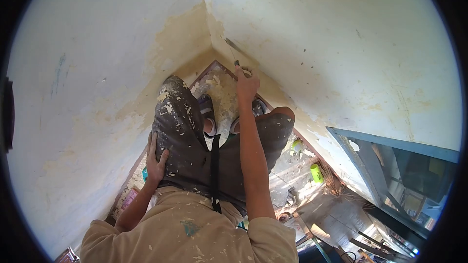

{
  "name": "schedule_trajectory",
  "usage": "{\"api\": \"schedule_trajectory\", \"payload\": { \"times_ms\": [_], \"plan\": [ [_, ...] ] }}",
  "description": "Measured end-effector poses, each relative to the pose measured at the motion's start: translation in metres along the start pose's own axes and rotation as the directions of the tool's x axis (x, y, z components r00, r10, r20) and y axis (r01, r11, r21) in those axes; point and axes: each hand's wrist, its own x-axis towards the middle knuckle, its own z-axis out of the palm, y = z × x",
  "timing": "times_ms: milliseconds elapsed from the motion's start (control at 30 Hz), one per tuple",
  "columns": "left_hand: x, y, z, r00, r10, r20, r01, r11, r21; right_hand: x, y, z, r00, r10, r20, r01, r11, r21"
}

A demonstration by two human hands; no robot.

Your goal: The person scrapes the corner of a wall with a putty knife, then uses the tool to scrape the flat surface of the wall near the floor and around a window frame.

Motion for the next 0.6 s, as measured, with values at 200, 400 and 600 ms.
{"api": "schedule_trajectory", "payload": {
  "times_ms": [200,400,600],
  "plan": [
    [0.001,0.004,-0.002,1.000,-0.005,0.007,0.005,1.000,0.009,-0.049,-0.032,-0.061,0.980,0.133,0.148,-0.165,0.960,0.227],
    [0.002,0.002,-0.004,0.999,0.031,0.015,-0.031,0.999,0.021,-0.060,-0.043,-0.062,0.982,0.113,0.153,-0.145,0.965,0.218],
    [0.003,-0.002,-0.005,0.999,0.036,0.007,-0.035,0.999,-0.020,-0.012,-0.016,0.011,0.994,-0.091,0.056,0.090,0.996,0.015]
  ]
}}
